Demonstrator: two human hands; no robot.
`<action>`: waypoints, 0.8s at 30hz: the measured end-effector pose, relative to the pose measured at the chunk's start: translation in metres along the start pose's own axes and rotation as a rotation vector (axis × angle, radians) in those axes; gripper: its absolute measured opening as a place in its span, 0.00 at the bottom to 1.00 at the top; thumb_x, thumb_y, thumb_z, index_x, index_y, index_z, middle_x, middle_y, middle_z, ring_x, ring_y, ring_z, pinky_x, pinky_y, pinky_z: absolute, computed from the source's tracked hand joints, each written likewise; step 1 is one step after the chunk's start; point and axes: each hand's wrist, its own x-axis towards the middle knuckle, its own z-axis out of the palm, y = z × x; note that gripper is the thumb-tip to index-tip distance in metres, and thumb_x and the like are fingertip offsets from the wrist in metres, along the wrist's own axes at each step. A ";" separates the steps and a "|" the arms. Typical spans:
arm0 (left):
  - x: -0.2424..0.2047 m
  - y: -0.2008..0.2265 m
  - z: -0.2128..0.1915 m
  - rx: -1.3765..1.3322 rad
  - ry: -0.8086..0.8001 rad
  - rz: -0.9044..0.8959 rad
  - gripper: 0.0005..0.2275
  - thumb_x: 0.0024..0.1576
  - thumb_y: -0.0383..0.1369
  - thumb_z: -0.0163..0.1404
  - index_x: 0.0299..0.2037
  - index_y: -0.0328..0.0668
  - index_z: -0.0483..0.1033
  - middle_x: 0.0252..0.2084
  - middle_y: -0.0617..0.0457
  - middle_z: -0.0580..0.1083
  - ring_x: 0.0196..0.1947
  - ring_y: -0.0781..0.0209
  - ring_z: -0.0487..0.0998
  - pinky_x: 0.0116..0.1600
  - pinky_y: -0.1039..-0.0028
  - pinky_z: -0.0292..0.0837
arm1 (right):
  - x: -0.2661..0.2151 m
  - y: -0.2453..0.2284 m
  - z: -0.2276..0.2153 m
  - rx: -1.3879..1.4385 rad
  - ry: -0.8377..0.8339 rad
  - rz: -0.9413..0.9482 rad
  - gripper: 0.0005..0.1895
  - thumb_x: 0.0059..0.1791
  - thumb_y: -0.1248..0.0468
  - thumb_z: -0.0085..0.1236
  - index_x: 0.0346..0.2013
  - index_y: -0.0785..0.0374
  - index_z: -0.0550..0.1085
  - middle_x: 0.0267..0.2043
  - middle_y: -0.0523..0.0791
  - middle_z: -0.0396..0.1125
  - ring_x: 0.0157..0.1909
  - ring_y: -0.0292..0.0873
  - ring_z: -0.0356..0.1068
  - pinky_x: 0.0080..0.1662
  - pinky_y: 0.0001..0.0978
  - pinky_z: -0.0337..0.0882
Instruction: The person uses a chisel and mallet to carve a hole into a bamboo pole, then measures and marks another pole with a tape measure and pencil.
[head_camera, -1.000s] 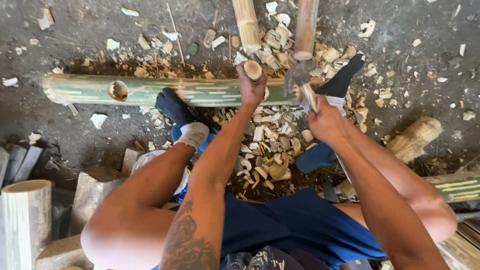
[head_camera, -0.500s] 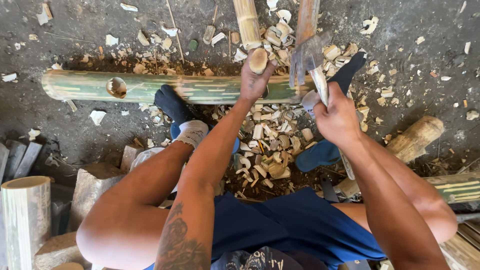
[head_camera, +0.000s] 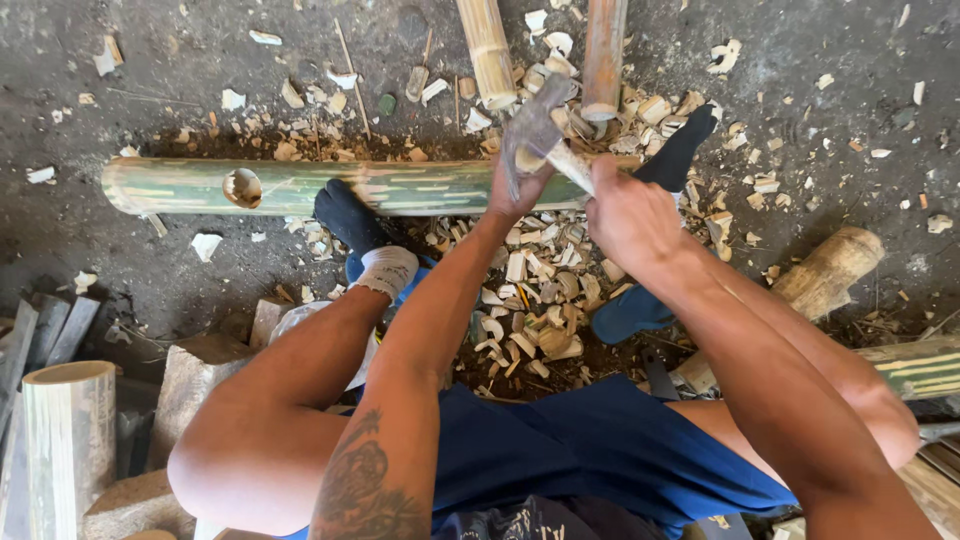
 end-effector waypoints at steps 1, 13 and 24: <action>-0.004 -0.006 0.001 0.360 0.018 0.036 0.25 0.57 0.28 0.61 0.62 0.40 0.63 0.55 0.45 0.73 0.54 0.54 0.76 0.62 0.62 0.74 | -0.009 0.000 -0.009 0.055 0.039 -0.001 0.09 0.52 0.73 0.51 0.46 0.72 0.64 0.26 0.53 0.70 0.20 0.51 0.73 0.21 0.40 0.69; -0.014 -0.014 -0.003 0.818 -0.066 0.144 0.26 0.54 0.31 0.65 0.61 0.42 0.65 0.53 0.50 0.76 0.52 0.58 0.78 0.59 0.69 0.78 | -0.004 0.005 0.014 0.047 -0.226 0.201 0.15 0.53 0.69 0.47 0.52 0.72 0.59 0.29 0.57 0.70 0.24 0.55 0.73 0.26 0.46 0.74; -0.033 -0.026 -0.009 0.773 -0.053 0.096 0.24 0.51 0.27 0.66 0.58 0.42 0.72 0.51 0.51 0.77 0.53 0.55 0.80 0.61 0.66 0.78 | -0.033 0.023 0.026 0.315 0.274 0.039 0.14 0.52 0.67 0.49 0.49 0.70 0.62 0.28 0.58 0.69 0.27 0.60 0.73 0.30 0.52 0.73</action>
